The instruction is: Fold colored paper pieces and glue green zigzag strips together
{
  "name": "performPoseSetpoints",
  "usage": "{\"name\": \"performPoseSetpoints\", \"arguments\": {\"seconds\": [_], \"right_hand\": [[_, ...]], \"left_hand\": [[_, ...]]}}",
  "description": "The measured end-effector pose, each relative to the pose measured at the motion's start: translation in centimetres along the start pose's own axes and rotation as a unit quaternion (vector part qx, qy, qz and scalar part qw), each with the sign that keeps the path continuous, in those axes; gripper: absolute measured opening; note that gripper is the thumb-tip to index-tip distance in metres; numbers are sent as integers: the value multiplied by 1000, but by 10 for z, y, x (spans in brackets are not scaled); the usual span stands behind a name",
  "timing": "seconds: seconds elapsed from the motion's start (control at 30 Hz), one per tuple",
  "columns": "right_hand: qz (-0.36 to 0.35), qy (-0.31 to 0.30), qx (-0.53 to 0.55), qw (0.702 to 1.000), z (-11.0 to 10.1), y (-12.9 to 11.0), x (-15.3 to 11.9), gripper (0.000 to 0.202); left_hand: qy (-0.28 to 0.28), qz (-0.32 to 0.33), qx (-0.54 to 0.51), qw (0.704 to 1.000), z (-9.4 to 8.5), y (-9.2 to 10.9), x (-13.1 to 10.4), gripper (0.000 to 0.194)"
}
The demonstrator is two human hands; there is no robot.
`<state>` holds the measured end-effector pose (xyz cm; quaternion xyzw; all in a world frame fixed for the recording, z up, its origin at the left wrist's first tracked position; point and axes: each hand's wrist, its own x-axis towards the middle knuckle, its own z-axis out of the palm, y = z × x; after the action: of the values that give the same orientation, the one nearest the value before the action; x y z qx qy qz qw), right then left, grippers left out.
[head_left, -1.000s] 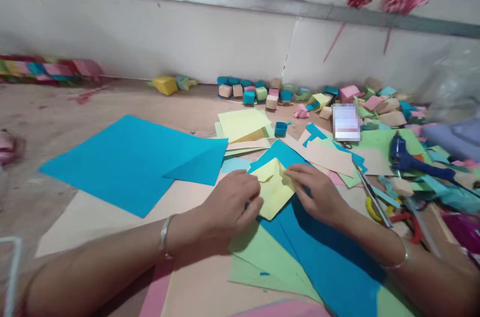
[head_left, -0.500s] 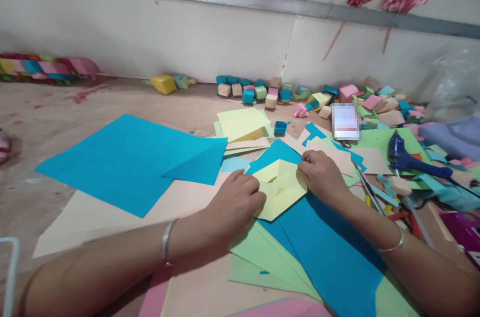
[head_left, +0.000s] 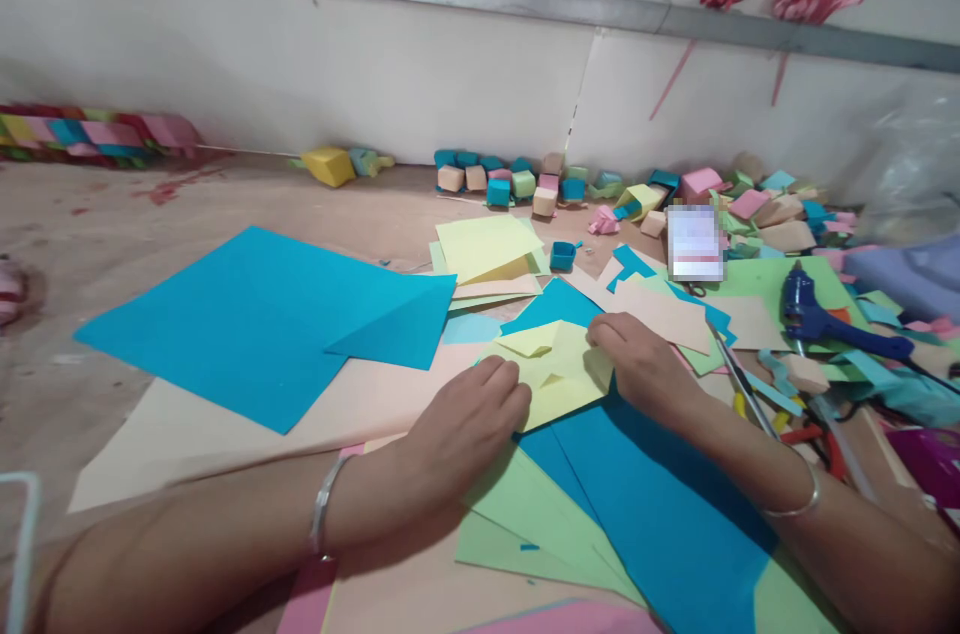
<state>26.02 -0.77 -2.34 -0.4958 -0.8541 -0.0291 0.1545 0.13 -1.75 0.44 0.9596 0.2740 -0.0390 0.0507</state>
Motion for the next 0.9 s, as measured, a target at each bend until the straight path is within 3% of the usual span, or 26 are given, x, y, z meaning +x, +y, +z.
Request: {"name": "performPoseSetpoints", "arguments": {"seconds": [0.1, 0.2, 0.3, 0.4, 0.47, 0.67, 0.77, 0.9], "right_hand": [[-1, -5, 115, 993, 3, 4, 0, 32], [-8, -44, 178, 983, -6, 9, 3, 29], [-41, -136, 195, 971, -25, 14, 5, 18], [-78, -214, 198, 953, -39, 15, 7, 66], [-74, -218, 179, 957, -41, 14, 8, 68], [-61, -164, 196, 965, -25, 9, 11, 8], [-10, -156, 206, 966, -17, 11, 11, 19], [40, -175, 141, 974, -11, 16, 11, 28]], "left_hand": [[4, -4, -13, 1000, 3, -1, 1, 21], [48, -22, -27, 998, 3, 2, 0, 10], [80, -32, -34, 996, 1, 6, -1, 30], [67, -30, -14, 997, 4, 7, 1, 24], [62, -28, 2, 998, 9, 6, 3, 16], [68, -37, -25, 997, 13, -2, 8, 19], [59, -88, -102, 989, 8, -8, 11, 27], [38, -140, -153, 978, 5, -14, 14, 25]]}}
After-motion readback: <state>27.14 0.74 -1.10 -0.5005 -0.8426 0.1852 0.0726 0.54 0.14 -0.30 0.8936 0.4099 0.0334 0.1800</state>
